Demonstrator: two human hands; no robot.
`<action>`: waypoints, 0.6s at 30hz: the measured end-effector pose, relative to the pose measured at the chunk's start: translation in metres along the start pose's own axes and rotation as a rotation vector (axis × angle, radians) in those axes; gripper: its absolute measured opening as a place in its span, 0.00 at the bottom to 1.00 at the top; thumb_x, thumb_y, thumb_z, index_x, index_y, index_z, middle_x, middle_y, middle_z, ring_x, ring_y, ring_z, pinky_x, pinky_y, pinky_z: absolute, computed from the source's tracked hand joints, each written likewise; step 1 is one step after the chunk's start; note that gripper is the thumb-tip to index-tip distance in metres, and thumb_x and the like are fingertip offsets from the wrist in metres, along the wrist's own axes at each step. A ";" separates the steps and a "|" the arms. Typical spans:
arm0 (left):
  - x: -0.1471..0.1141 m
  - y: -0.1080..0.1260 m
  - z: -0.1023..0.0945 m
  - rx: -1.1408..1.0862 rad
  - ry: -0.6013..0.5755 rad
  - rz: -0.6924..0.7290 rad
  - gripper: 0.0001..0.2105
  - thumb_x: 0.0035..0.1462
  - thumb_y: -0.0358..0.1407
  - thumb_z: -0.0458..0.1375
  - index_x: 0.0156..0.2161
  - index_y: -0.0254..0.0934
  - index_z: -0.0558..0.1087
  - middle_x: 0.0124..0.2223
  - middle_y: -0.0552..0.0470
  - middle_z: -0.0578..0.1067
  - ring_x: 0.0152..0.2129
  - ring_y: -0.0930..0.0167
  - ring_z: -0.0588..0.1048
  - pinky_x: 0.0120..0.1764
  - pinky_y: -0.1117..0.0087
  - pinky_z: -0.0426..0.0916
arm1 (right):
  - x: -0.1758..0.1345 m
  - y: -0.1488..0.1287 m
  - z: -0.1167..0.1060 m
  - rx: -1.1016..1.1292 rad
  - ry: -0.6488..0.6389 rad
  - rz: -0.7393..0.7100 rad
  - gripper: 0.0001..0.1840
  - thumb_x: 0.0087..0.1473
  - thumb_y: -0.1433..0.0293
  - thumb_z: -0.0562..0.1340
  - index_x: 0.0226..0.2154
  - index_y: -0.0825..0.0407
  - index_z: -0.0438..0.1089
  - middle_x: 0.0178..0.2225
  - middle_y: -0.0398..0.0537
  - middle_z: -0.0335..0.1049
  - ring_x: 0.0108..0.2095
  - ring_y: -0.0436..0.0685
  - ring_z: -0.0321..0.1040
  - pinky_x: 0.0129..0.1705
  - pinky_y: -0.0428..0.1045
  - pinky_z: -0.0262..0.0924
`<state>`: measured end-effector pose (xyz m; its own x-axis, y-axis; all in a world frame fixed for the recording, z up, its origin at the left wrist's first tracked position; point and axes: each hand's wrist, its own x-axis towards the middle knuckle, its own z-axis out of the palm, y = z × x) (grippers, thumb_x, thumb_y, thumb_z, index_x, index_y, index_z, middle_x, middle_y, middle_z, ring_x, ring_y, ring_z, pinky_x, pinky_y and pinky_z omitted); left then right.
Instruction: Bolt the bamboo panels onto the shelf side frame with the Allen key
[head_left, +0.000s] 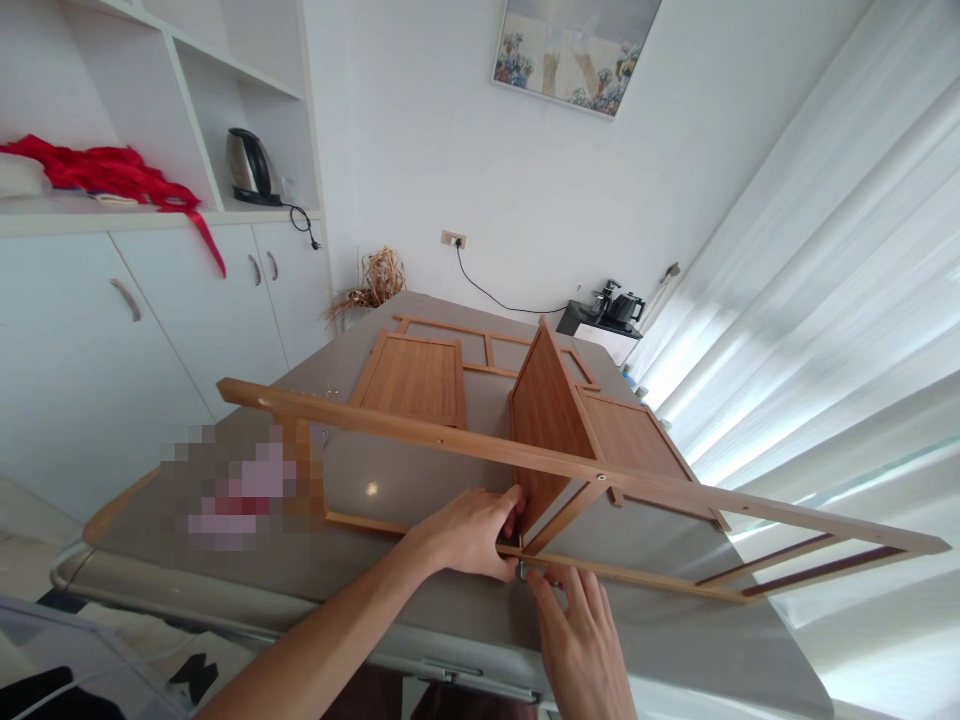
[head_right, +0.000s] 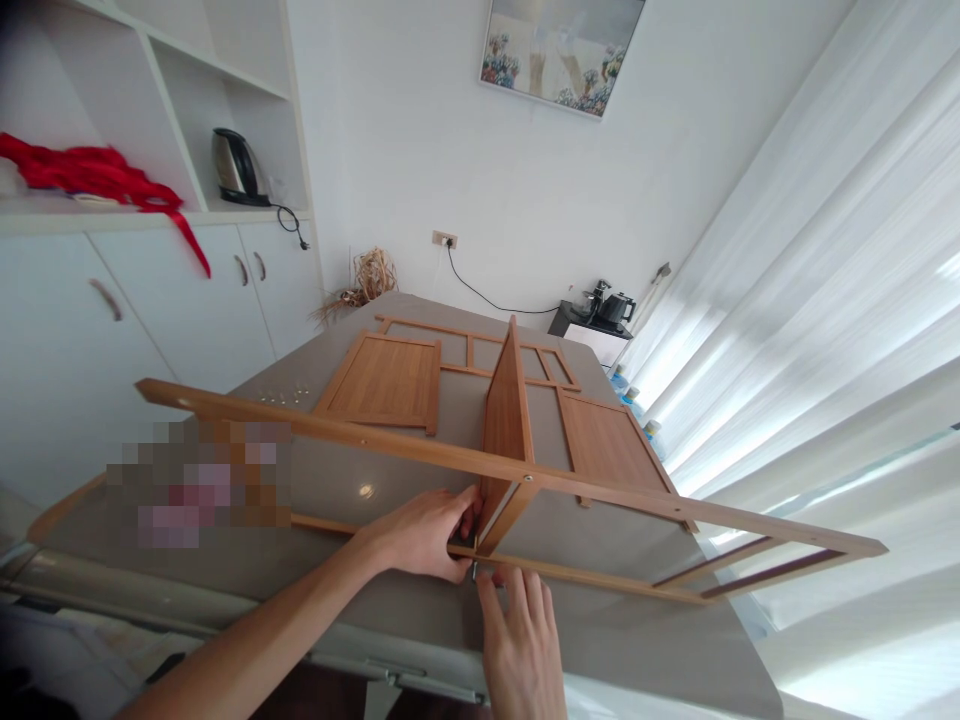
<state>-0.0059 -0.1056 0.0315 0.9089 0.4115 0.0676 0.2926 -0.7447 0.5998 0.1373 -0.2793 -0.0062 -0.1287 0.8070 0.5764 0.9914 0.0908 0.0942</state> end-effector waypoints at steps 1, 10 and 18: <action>0.000 0.000 0.000 -0.001 0.000 0.000 0.21 0.44 0.42 0.64 0.41 0.42 0.60 0.37 0.54 0.78 0.33 0.64 0.77 0.34 0.68 0.64 | 0.000 0.000 0.000 -0.005 0.002 0.002 0.17 0.61 0.79 0.52 0.45 0.49 0.71 0.43 0.54 0.70 0.41 0.62 0.66 0.40 0.54 0.63; 0.000 0.001 -0.001 0.004 -0.003 -0.012 0.21 0.43 0.40 0.64 0.41 0.42 0.60 0.37 0.54 0.78 0.34 0.63 0.78 0.34 0.68 0.65 | -0.005 0.001 0.004 0.014 0.043 0.059 0.13 0.65 0.74 0.54 0.46 0.47 0.71 0.43 0.50 0.73 0.42 0.60 0.68 0.42 0.54 0.58; -0.001 0.003 -0.002 0.016 -0.012 -0.024 0.21 0.43 0.41 0.64 0.40 0.42 0.60 0.37 0.54 0.78 0.33 0.63 0.77 0.34 0.68 0.65 | -0.003 0.002 0.003 0.162 0.093 0.163 0.11 0.68 0.66 0.55 0.37 0.47 0.70 0.35 0.47 0.72 0.36 0.56 0.69 0.40 0.51 0.61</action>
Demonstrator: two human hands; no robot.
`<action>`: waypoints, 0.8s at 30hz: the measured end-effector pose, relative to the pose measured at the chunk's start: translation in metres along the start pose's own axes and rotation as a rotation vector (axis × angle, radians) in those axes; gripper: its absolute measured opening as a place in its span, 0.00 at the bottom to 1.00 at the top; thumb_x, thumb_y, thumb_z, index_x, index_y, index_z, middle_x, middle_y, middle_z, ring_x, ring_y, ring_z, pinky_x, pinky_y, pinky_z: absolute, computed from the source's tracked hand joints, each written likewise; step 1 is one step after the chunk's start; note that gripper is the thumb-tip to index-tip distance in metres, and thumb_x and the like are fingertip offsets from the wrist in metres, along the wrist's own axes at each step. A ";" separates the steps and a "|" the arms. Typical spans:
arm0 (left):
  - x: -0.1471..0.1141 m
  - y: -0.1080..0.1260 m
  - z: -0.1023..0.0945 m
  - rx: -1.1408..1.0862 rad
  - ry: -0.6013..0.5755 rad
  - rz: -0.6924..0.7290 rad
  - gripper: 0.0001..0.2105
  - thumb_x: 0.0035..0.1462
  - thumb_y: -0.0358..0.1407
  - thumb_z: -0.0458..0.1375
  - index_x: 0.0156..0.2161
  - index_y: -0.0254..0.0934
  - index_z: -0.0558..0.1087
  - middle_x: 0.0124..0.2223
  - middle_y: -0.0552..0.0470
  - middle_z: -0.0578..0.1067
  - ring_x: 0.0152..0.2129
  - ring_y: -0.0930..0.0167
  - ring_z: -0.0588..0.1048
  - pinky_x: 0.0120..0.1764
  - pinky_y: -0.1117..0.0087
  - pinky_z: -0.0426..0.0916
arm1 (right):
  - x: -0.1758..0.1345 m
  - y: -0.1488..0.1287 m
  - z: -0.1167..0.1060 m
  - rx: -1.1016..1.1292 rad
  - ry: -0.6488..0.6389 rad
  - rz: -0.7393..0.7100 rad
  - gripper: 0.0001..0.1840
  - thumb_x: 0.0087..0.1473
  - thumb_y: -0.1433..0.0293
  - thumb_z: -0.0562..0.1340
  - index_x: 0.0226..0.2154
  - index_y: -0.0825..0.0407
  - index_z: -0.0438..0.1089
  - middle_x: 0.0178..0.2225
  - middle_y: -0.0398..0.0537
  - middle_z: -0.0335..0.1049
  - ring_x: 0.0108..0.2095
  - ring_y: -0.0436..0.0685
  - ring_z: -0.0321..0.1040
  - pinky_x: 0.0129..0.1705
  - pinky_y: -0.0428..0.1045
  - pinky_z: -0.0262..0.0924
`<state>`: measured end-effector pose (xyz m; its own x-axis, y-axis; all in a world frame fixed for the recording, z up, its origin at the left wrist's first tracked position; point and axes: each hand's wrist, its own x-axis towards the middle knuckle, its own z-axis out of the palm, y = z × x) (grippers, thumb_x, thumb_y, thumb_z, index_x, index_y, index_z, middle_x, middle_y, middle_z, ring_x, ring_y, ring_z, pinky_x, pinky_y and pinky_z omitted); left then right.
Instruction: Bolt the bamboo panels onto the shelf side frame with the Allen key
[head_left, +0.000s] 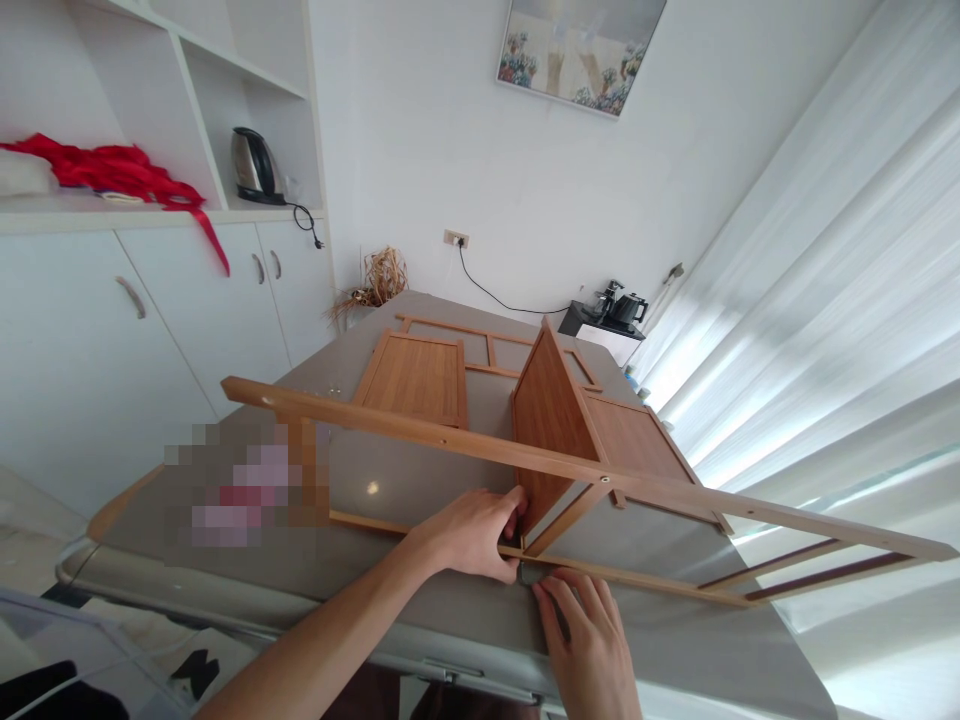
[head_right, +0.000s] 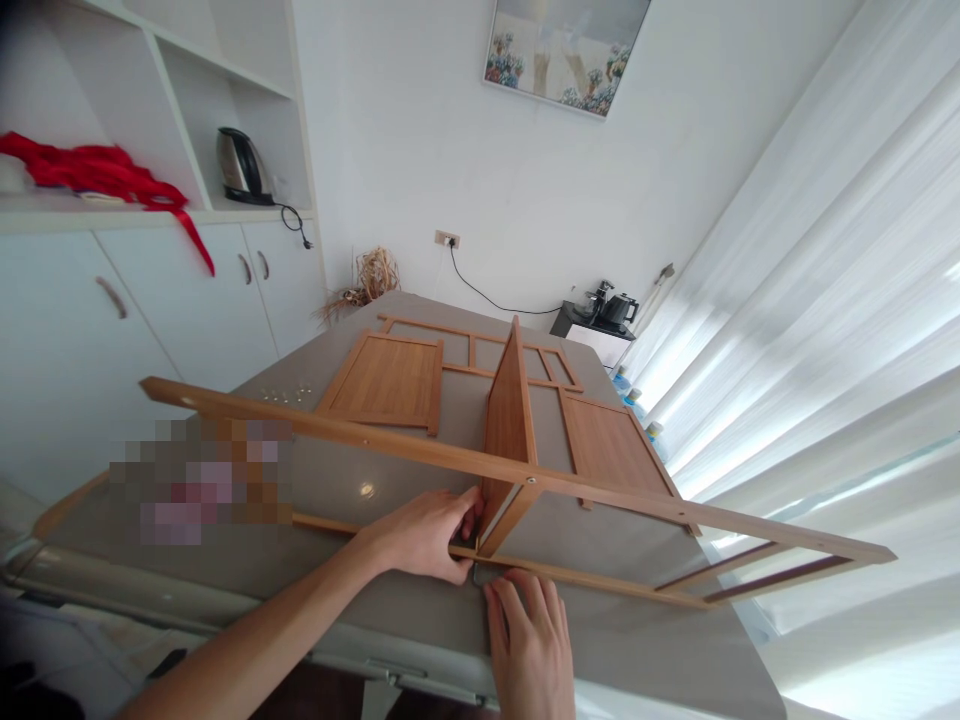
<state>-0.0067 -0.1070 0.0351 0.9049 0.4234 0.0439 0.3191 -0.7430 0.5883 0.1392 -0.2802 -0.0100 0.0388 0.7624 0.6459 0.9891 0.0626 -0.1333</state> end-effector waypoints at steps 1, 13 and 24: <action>0.000 0.000 0.000 0.002 -0.002 -0.003 0.21 0.43 0.41 0.64 0.41 0.42 0.60 0.37 0.54 0.78 0.33 0.63 0.77 0.34 0.68 0.65 | -0.001 0.001 0.000 0.019 -0.008 0.018 0.11 0.68 0.65 0.55 0.37 0.47 0.71 0.36 0.48 0.72 0.37 0.57 0.69 0.40 0.52 0.63; 0.001 0.000 0.000 0.006 -0.006 -0.001 0.21 0.43 0.40 0.64 0.41 0.42 0.60 0.38 0.54 0.78 0.34 0.63 0.77 0.35 0.68 0.66 | -0.006 0.004 0.006 0.208 -0.162 0.011 0.10 0.69 0.71 0.52 0.39 0.46 0.69 0.37 0.46 0.71 0.38 0.54 0.69 0.40 0.49 0.67; 0.001 0.000 0.001 -0.013 -0.008 -0.012 0.22 0.43 0.41 0.65 0.42 0.42 0.61 0.39 0.53 0.78 0.35 0.61 0.78 0.36 0.67 0.66 | 0.000 0.002 0.003 0.082 -0.078 -0.058 0.11 0.66 0.75 0.52 0.42 0.48 0.69 0.35 0.48 0.66 0.36 0.55 0.67 0.36 0.48 0.67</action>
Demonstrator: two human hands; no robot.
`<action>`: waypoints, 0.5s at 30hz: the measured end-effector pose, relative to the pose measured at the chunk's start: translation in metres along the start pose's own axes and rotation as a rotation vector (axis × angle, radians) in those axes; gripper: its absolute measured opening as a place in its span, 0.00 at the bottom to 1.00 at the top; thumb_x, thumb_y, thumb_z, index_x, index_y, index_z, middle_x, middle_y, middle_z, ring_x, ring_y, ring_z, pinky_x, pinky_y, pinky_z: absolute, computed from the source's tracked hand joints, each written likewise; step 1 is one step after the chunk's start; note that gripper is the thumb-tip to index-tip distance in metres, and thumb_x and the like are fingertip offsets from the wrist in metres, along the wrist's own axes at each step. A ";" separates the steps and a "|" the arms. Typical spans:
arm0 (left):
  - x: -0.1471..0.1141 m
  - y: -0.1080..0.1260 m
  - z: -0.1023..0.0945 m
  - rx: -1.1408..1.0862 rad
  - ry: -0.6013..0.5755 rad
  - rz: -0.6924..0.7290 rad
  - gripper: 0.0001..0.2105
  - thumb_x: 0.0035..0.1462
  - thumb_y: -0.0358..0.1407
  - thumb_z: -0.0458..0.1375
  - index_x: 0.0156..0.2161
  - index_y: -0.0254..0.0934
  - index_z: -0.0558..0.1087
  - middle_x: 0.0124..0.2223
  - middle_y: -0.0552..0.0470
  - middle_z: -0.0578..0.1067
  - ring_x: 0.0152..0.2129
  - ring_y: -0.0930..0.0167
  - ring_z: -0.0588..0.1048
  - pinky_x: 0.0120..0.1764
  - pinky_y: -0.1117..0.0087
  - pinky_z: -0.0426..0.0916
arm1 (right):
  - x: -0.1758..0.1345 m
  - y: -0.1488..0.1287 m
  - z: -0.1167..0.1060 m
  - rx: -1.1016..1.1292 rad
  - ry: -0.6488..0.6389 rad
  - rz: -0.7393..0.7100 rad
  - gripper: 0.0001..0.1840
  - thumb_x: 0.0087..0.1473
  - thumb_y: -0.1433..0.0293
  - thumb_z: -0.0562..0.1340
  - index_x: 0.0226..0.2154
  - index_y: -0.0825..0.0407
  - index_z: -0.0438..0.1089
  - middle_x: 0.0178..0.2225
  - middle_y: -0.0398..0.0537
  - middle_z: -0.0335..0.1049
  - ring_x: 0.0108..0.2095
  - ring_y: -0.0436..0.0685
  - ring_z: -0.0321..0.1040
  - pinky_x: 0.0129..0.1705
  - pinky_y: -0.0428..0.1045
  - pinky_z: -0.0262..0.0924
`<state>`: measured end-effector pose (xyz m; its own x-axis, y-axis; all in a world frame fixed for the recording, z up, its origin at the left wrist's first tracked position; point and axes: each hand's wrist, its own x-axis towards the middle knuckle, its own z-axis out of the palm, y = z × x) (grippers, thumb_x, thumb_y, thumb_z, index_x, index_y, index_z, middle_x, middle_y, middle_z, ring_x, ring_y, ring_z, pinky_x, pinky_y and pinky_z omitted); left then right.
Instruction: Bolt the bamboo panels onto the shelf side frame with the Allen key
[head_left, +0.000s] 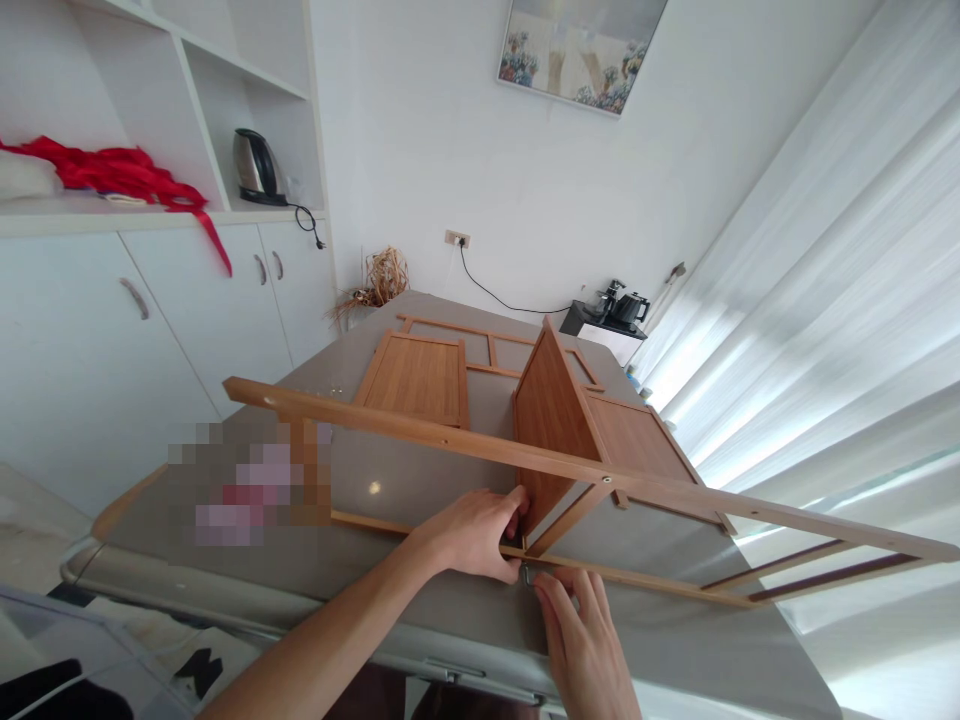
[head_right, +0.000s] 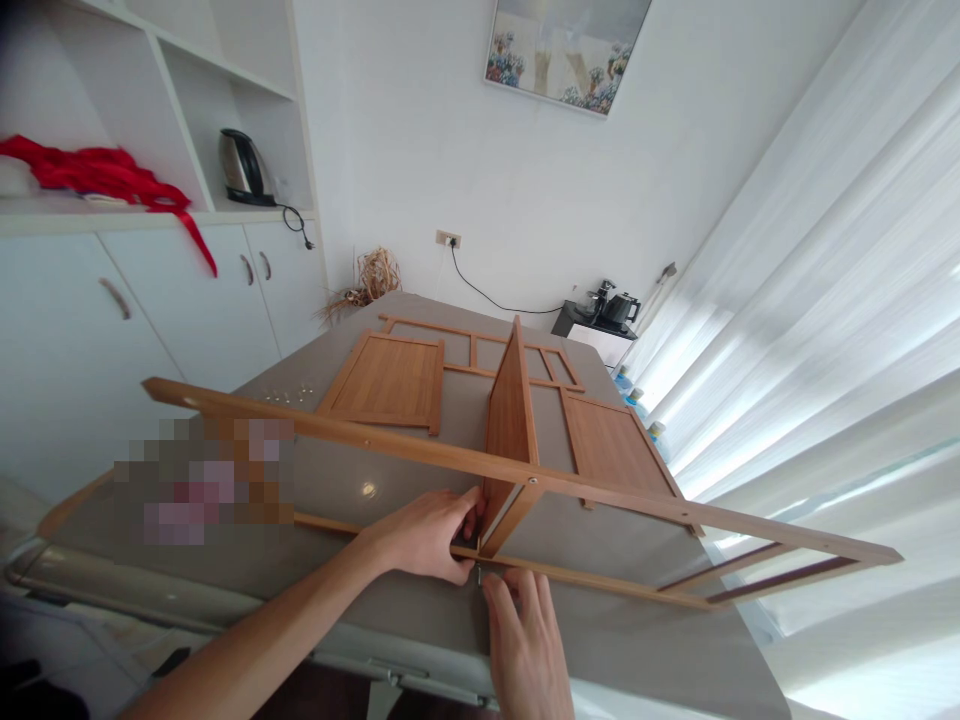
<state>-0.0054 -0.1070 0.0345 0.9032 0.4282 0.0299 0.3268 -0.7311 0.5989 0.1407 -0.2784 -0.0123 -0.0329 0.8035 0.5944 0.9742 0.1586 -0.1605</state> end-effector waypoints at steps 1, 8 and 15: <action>0.000 0.000 0.000 -0.003 0.002 0.003 0.22 0.43 0.40 0.65 0.42 0.42 0.61 0.38 0.53 0.78 0.35 0.61 0.78 0.36 0.67 0.66 | 0.001 0.000 0.001 -0.004 0.002 -0.007 0.11 0.66 0.75 0.52 0.42 0.49 0.69 0.35 0.48 0.66 0.35 0.55 0.67 0.35 0.48 0.67; 0.000 -0.001 0.000 -0.012 0.020 0.027 0.21 0.42 0.40 0.65 0.40 0.42 0.61 0.37 0.54 0.78 0.33 0.62 0.77 0.34 0.68 0.64 | 0.004 -0.003 0.004 -0.052 0.013 -0.039 0.11 0.66 0.76 0.52 0.42 0.49 0.68 0.36 0.49 0.68 0.36 0.56 0.68 0.37 0.50 0.67; 0.002 -0.005 0.003 -0.017 0.029 0.045 0.22 0.42 0.40 0.65 0.40 0.42 0.60 0.37 0.54 0.78 0.33 0.63 0.77 0.33 0.68 0.64 | 0.004 -0.006 0.002 -0.156 0.015 -0.127 0.16 0.67 0.76 0.48 0.46 0.50 0.70 0.40 0.51 0.71 0.41 0.58 0.69 0.41 0.52 0.66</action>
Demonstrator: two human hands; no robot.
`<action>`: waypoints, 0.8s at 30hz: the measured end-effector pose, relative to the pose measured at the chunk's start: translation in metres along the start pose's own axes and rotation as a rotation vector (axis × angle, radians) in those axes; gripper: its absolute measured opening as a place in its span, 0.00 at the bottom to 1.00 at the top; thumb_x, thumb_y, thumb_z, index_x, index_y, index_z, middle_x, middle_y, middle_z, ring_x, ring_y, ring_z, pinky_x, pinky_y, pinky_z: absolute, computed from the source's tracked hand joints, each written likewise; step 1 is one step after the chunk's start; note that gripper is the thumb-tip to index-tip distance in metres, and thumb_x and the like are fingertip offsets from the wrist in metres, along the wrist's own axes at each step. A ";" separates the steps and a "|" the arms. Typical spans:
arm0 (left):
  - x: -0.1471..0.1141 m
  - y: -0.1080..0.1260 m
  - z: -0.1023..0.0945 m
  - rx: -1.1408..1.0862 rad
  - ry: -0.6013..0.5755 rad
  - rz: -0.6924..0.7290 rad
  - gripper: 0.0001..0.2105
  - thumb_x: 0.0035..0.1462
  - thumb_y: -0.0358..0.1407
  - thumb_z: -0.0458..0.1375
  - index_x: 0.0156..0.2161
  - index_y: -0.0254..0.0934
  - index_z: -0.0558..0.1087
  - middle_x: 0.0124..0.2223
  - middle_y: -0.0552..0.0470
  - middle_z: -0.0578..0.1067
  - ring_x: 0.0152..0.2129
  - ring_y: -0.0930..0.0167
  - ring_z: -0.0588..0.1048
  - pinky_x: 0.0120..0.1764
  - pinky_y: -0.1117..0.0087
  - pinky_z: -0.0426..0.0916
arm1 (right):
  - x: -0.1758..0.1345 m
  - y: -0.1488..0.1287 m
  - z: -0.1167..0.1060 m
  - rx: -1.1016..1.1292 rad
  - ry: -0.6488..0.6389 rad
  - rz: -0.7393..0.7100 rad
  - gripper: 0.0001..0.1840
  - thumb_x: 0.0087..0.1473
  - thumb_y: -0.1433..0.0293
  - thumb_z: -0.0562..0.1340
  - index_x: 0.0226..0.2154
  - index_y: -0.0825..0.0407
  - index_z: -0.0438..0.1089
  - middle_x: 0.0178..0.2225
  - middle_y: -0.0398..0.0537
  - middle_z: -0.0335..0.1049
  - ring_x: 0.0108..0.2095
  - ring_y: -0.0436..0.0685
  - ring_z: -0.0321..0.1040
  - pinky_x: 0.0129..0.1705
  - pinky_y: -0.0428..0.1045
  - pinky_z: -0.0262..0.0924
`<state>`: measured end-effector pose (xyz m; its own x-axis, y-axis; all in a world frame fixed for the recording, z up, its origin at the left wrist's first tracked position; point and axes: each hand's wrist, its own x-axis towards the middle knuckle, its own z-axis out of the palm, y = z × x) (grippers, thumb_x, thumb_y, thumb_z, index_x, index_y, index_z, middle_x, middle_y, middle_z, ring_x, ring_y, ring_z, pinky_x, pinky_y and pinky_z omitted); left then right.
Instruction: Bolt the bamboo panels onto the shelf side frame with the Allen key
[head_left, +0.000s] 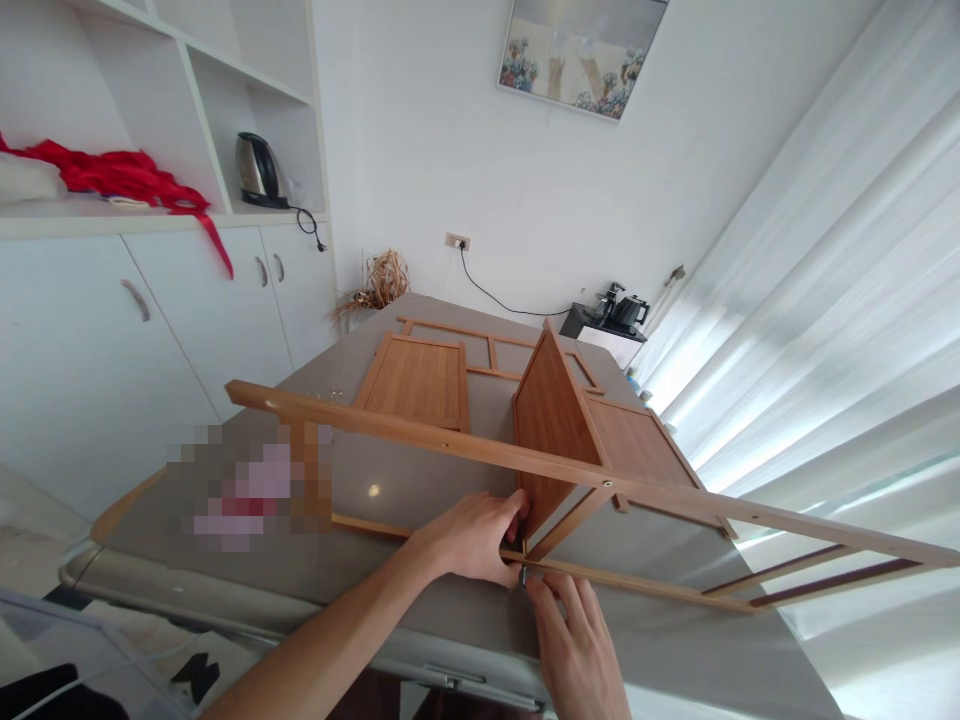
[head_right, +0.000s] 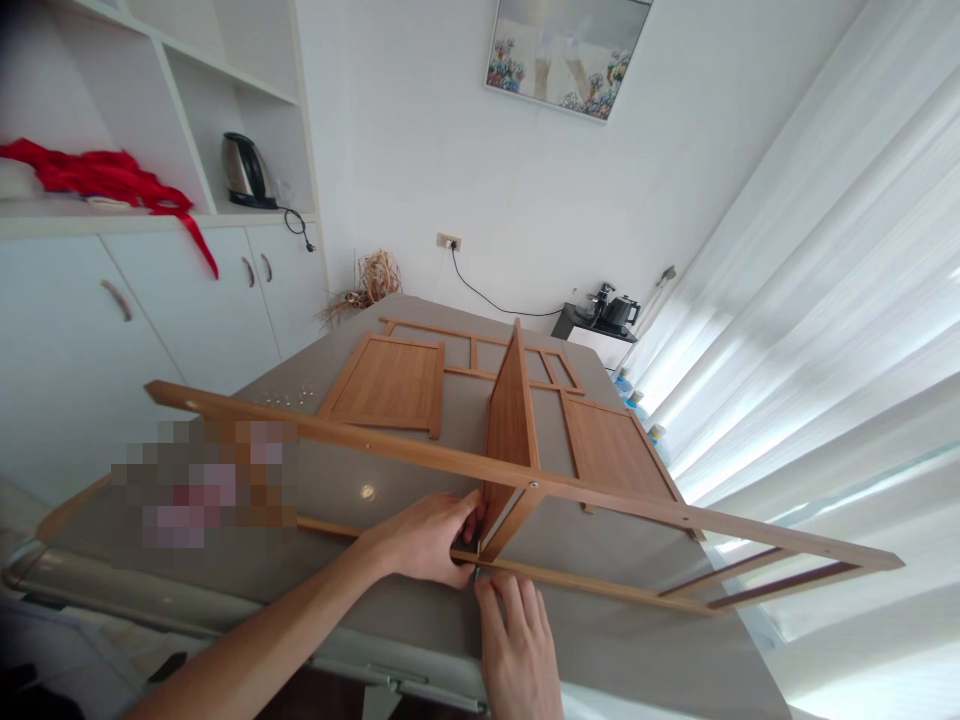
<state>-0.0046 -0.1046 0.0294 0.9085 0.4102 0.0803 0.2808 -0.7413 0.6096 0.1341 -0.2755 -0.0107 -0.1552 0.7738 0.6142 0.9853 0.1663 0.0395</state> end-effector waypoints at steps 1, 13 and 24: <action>0.000 0.000 0.000 0.001 -0.001 0.001 0.22 0.42 0.40 0.65 0.41 0.42 0.60 0.37 0.54 0.78 0.32 0.63 0.77 0.33 0.68 0.64 | -0.001 0.000 0.000 -0.005 -0.010 -0.001 0.17 0.67 0.76 0.48 0.46 0.50 0.70 0.40 0.51 0.71 0.41 0.58 0.69 0.42 0.52 0.66; -0.001 0.001 -0.002 0.014 0.005 -0.002 0.21 0.43 0.41 0.65 0.40 0.42 0.60 0.37 0.54 0.78 0.33 0.63 0.77 0.34 0.68 0.65 | -0.002 0.002 -0.003 -0.059 0.062 -0.092 0.19 0.69 0.75 0.46 0.47 0.54 0.71 0.38 0.51 0.72 0.38 0.57 0.69 0.43 0.52 0.64; -0.001 0.001 -0.001 0.007 0.010 0.007 0.21 0.42 0.40 0.65 0.40 0.42 0.60 0.37 0.55 0.78 0.32 0.64 0.77 0.32 0.69 0.64 | -0.002 0.001 0.004 0.045 0.041 0.004 0.13 0.68 0.76 0.51 0.46 0.52 0.70 0.42 0.52 0.71 0.45 0.60 0.68 0.46 0.53 0.65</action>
<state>-0.0054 -0.1054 0.0308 0.9075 0.4098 0.0924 0.2762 -0.7478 0.6037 0.1347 -0.2745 -0.0155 -0.1475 0.7491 0.6458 0.9815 0.1912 0.0024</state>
